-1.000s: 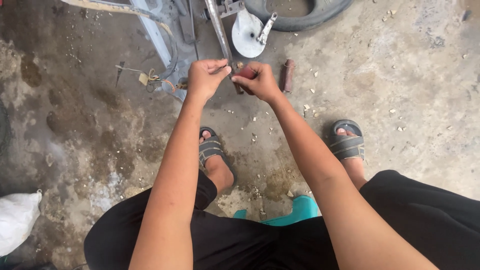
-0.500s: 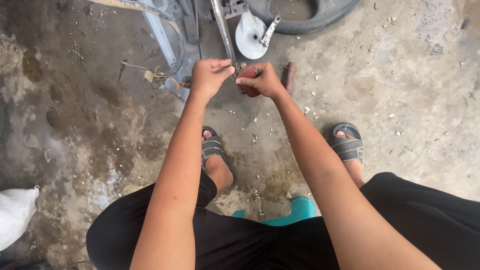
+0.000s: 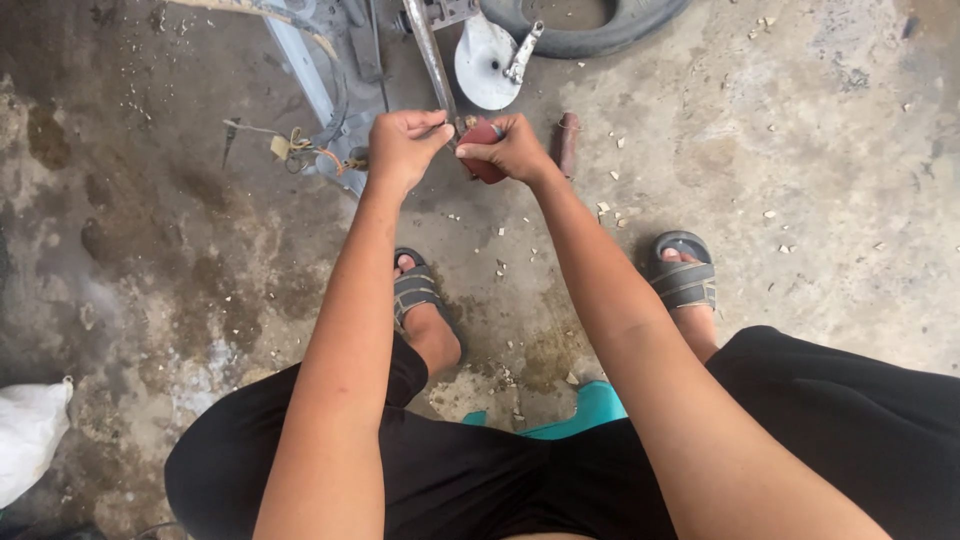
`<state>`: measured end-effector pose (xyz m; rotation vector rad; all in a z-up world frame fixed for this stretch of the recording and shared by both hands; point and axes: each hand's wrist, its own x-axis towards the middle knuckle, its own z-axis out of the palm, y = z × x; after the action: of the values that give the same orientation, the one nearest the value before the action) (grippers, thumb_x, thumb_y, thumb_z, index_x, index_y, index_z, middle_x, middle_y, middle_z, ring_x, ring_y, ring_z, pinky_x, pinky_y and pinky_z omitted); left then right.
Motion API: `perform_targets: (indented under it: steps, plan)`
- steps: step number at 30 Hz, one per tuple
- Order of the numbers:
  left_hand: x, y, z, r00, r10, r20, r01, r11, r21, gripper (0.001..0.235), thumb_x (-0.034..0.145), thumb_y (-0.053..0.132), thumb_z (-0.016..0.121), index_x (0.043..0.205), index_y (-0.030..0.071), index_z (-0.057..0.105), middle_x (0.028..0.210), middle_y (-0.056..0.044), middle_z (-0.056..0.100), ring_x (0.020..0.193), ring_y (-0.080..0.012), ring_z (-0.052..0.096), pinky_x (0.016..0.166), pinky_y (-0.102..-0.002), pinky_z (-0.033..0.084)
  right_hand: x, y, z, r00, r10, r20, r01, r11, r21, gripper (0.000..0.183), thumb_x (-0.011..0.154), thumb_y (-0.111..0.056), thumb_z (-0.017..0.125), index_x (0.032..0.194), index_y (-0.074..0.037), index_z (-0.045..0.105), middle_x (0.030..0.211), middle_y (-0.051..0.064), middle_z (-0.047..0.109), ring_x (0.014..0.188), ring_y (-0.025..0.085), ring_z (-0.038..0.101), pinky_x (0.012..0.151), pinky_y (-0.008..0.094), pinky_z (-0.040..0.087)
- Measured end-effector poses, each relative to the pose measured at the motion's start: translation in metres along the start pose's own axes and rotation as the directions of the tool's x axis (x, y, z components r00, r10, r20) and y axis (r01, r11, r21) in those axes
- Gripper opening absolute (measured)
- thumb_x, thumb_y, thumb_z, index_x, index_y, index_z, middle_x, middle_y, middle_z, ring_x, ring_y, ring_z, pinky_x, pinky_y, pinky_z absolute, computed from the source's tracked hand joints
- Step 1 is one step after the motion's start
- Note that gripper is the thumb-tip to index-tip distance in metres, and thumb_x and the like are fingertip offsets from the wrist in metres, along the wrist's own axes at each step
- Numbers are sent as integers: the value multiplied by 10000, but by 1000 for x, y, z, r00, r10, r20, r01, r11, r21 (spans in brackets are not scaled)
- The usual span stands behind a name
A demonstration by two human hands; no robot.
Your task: The person sits on a low stool and uses a piece of sandpaper to sand a metal rod attached to a larger metal frame. They hold the rod with one hand and rub the sandpaper back and forth along its surface with the other hand.
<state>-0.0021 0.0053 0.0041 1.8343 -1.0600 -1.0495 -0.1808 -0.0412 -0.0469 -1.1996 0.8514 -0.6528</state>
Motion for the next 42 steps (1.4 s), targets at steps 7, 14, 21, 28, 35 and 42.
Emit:
perform_targets:
  steps: [7, 14, 21, 28, 35, 42]
  plan:
    - [5, -12, 2, 1000, 9, -10, -10, 999, -44, 311, 867, 88, 854, 1160, 44, 759, 1191, -206, 708, 1191, -296, 655, 1034, -327, 558, 4, 5, -8, 999, -14, 39, 16, 999, -37, 254, 679, -179, 1003, 790, -98, 790, 710, 71, 756, 665, 158, 739, 654, 283, 574]
    - [17, -34, 11, 1000, 10, -20, -8, 997, 73, 313, 877, 177, 868, 1168, 111, 773, 1161, -146, 745, 1167, -266, 679, 1026, -352, 563, 41, 75, -18, 996, -90, 15, 91, 989, -117, 395, 705, -291, 1041, 864, -42, 777, 808, 144, 755, 806, 236, 721, 748, 386, 553]
    - [1, -8, 4, 998, -25, -57, 33, 990, 138, 300, 877, 237, 850, 1158, 154, 786, 1121, -129, 759, 1160, -272, 679, 1017, -366, 562, 19, 44, -11, 998, -14, 62, 20, 996, -87, 314, 785, -298, 972, 698, -100, 744, 641, 83, 731, 599, 185, 730, 598, 280, 561]
    - [20, -10, 7, 999, -19, -38, 25, 988, 155, 298, 887, 272, 855, 1167, 199, 785, 1104, -104, 762, 1140, -233, 701, 974, -346, 587, 25, 111, -38, 998, 58, -38, -59, 997, -40, 345, 911, -332, 890, 770, -80, 702, 639, 75, 668, 565, 176, 652, 587, 293, 529]
    - [-2, 8, -1, 1000, -9, 12, 8, 996, 88, 315, 846, 215, 840, 1130, 86, 792, 1170, -64, 789, 1146, -149, 751, 1016, -267, 599, -18, 30, -9, 984, 76, -161, -118, 956, -268, 416, 983, -469, 685, 797, -168, 465, 741, -70, 430, 704, 82, 399, 635, 283, 392]
    - [1, 0, -1, 1000, -8, -3, 8, 998, 58, 296, 844, 177, 846, 1121, 86, 792, 1163, -76, 788, 1160, -164, 748, 1021, -272, 607, -23, 13, 12, 987, -147, -59, 139, 982, -126, 241, 953, -336, 753, 954, -151, 598, 809, -41, 575, 729, 77, 492, 664, 256, 446]
